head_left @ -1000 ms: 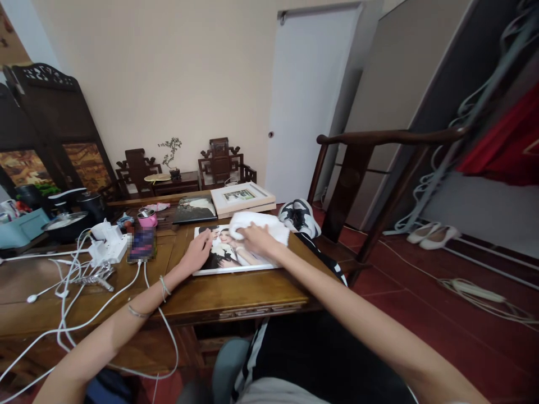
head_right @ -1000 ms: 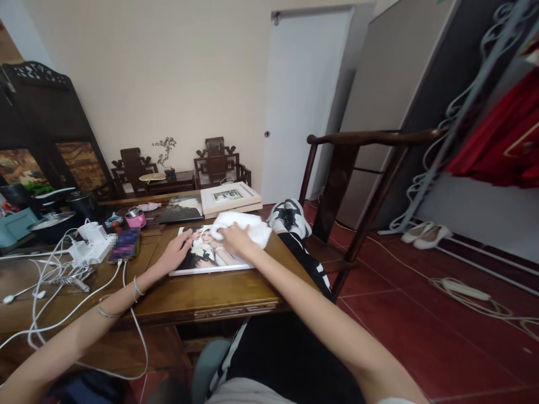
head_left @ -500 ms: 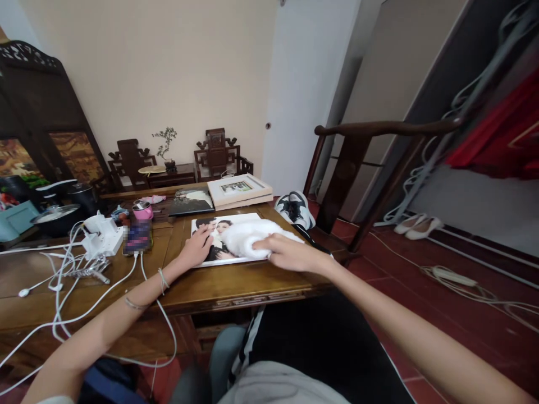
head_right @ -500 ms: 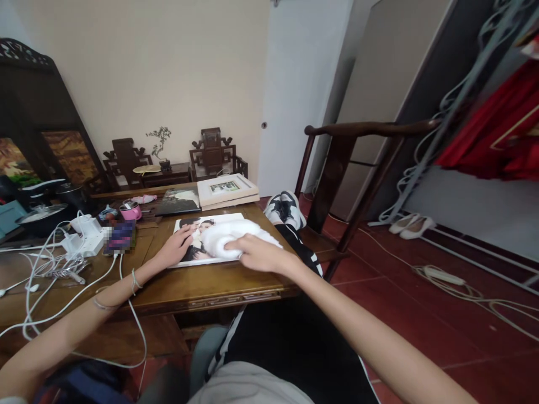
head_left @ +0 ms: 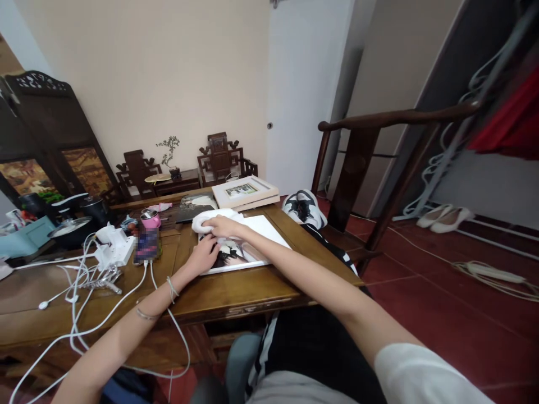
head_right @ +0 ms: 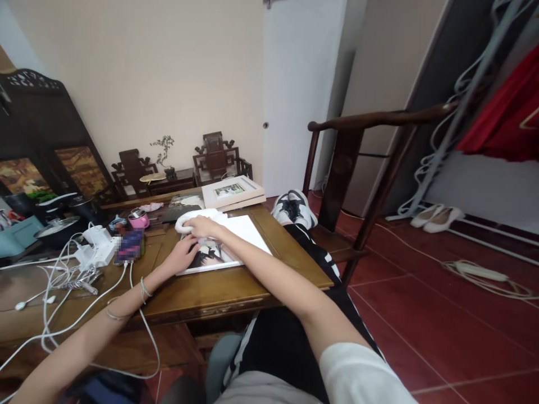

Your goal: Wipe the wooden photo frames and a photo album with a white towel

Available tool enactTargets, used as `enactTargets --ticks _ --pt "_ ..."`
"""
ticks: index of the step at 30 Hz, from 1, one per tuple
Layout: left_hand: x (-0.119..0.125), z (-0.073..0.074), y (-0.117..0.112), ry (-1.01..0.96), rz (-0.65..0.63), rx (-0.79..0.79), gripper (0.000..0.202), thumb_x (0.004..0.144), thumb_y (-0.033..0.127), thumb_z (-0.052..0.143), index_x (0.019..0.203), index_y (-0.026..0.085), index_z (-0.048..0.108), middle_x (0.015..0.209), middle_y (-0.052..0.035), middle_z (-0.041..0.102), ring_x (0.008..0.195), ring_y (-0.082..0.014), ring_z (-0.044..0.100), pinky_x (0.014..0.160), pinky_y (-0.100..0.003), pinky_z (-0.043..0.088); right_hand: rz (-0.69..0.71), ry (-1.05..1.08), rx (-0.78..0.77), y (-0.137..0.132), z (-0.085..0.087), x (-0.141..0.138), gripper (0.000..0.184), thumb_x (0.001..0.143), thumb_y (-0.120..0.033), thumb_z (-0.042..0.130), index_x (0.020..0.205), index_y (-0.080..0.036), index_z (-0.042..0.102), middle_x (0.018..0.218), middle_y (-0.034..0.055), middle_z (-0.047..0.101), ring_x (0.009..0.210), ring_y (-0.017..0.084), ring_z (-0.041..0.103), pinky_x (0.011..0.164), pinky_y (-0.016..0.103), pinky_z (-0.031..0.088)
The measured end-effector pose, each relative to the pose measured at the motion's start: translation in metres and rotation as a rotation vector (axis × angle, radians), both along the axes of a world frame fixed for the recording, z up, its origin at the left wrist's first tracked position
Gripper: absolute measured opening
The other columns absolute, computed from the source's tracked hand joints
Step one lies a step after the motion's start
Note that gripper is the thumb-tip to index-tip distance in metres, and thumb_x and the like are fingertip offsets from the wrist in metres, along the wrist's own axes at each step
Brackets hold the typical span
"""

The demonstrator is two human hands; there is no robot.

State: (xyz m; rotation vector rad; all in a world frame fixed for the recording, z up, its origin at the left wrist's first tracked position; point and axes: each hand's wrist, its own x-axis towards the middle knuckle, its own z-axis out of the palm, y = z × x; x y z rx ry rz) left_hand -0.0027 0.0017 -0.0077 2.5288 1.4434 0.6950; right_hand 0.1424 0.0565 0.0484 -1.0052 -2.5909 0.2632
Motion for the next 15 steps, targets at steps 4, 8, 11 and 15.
enactTargets --ticks 4,8,11,15 --pt "0.001 -0.001 -0.002 -0.011 0.018 0.004 0.041 0.093 0.027 0.038 0.130 0.020 0.053 0.142 -0.0087 0.047 0.133 -0.0241 0.041 0.110 -0.044 0.034 -0.067 0.003 -0.004 -0.004 -0.005 0.039 0.049 0.071 -0.007 0.043 0.113 -0.017 0.066 0.115 0.0063 0.068 0.094 0.021 0.063 0.081 0.025 0.045" --pt "0.003 -0.001 -0.004 -0.014 0.057 -0.028 0.043 0.093 0.028 0.038 0.133 0.020 0.050 0.145 -0.0085 0.044 0.137 -0.0253 0.035 0.111 -0.046 0.031 -0.177 -0.021 0.021 -0.014 -0.011 0.103 0.051 0.071 -0.006 0.041 0.115 -0.014 0.065 0.121 0.0117 0.065 0.113 0.027 0.056 0.096 0.036 0.039" --pt "0.003 -0.001 -0.005 -0.014 0.076 -0.043 0.043 0.093 0.029 0.038 0.132 0.019 0.051 0.144 -0.0087 0.044 0.137 -0.0258 0.035 0.112 -0.048 0.030 -0.218 -0.103 0.015 -0.045 -0.018 0.135 0.054 0.067 -0.003 0.040 0.114 -0.012 0.064 0.117 0.0147 0.066 0.122 0.031 0.051 0.099 0.045 0.037" --pt "0.003 -0.004 -0.004 -0.024 0.087 -0.015 0.040 0.092 0.028 0.039 0.127 0.018 0.054 0.142 -0.0102 0.047 0.136 -0.0255 0.036 0.112 -0.048 0.030 -0.143 -0.157 -0.001 -0.124 -0.027 0.154 0.056 0.066 -0.002 0.038 0.116 -0.016 0.061 0.130 0.0138 0.056 0.140 0.027 0.026 0.110 0.052 0.024"
